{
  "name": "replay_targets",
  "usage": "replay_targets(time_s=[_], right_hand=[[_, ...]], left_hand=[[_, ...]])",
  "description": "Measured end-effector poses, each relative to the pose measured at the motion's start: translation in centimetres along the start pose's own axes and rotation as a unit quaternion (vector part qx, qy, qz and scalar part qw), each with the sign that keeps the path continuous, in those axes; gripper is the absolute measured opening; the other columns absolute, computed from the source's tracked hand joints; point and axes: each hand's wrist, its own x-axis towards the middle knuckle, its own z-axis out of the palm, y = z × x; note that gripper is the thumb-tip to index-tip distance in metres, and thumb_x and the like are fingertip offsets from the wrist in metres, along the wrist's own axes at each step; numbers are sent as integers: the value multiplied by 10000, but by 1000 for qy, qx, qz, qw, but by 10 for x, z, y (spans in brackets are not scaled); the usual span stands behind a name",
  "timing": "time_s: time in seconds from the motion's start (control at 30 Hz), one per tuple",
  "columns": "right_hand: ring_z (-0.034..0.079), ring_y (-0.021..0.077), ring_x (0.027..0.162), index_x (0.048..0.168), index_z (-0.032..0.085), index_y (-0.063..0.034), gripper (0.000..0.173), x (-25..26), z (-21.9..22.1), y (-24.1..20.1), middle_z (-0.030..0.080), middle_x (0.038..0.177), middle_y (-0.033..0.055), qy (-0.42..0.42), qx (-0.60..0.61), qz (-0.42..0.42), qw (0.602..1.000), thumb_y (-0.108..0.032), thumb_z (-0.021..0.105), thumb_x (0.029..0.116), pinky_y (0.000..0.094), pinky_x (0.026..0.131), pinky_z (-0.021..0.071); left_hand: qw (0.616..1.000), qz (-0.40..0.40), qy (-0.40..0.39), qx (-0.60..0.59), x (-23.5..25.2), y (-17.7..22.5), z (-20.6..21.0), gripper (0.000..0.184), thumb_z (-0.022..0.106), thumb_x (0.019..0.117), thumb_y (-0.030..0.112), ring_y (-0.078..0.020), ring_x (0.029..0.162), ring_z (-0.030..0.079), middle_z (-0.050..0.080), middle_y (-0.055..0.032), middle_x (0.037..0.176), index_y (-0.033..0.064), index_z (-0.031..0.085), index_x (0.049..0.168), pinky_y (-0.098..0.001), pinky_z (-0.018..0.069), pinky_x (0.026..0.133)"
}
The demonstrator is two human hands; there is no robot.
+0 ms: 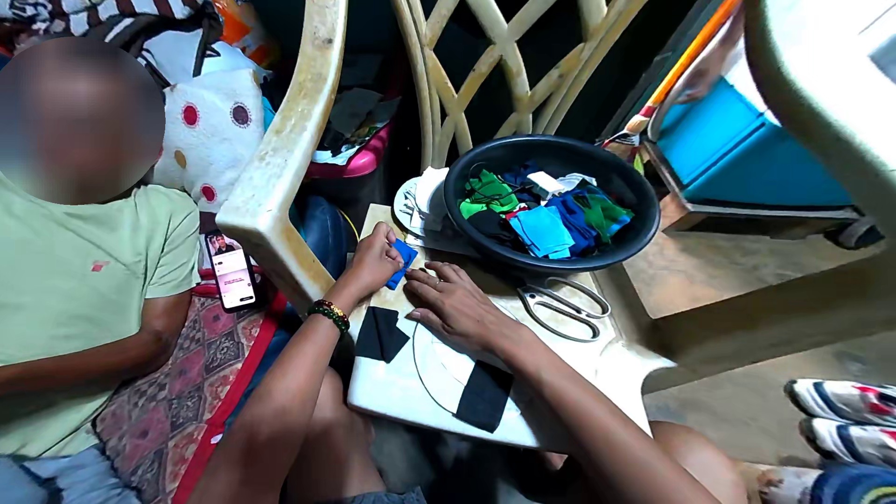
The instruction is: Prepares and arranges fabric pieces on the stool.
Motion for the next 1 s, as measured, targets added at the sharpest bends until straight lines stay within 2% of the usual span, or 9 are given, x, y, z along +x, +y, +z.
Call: replay_targets(time_s=[0.13,0.37,0.47,0.57,0.7,0.77,0.83,0.9,1.0], right_hand=[[430,411,1436,1380,615,-48,526,3,-1,-1,488,1556,135,-7,-2,5,1000,-430,419,1076,595,1171,298],[457,395,1421,1380,618,-41,556,4,2,3,564,1480,147,0,0,6,1000,-457,413,1073,584,1171,313],[426,398,1436,1454,561,-33,562,7,-3,0,534,1508,157,-29,43,34,998,-430,434,1076,567,1189,279],[411,398,1435,1504,499,-34,567,12,-8,-2,502,1529,173,-55,75,60,994,-410,429,1086,565,1177,286],[418,423,1415,1440,572,-27,544,20,-10,-4,517,1496,203,-64,71,62,993,-415,439,1082,583,1158,301],[390,432,1430,1407,601,-24,532,23,-11,-7,488,1510,216,-66,69,67,993,-416,456,1077,587,1165,287],[319,426,1487,1408,597,-27,529,25,-12,-9,402,1588,207,-68,75,82,991,-416,471,1072,590,1195,243],[251,408,1527,1448,561,-43,544,26,-15,-11,333,1638,182,-90,79,100,988,-428,458,1077,578,1218,199],[246,415,1529,1458,559,-59,520,20,-19,-9,371,1625,167,-79,96,101,987,-403,436,1089,600,1209,205]], left_hand=[[1000,-2,-1,1,2,0,0,364,660,931,-65,-212,791,668,681,-147,903,-34,446,1224,-396,551,762],[1000,-9,-6,-13,0,-5,-3,360,648,948,-37,-222,774,660,674,-149,912,-21,435,1238,-409,549,728],[997,-46,10,-62,-4,-6,-5,352,606,974,-2,-218,828,636,653,-155,981,-14,426,1277,-410,535,753],[988,-78,53,-122,-3,-9,-4,305,545,1005,39,-198,792,570,591,-154,967,-1,444,1290,-387,502,731],[974,-85,131,-163,-7,-5,-1,161,437,1039,52,-153,741,502,538,-111,934,11,536,1160,-334,456,689],[968,-69,186,-155,-9,-6,1,219,408,1049,56,-152,761,510,566,-108,923,1,618,1077,-339,453,700],[956,-49,254,-139,-9,-6,3,277,419,1050,47,-221,905,567,617,-149,1028,-1,691,1032,-416,473,794],[944,-16,308,-119,-16,-3,3,279,446,1050,56,-226,987,602,636,-134,1102,27,723,1029,-433,496,847],[928,71,316,-183,-37,7,7,206,512,971,51,-109,882,602,641,-53,1042,38,718,972,-300,511,745]])
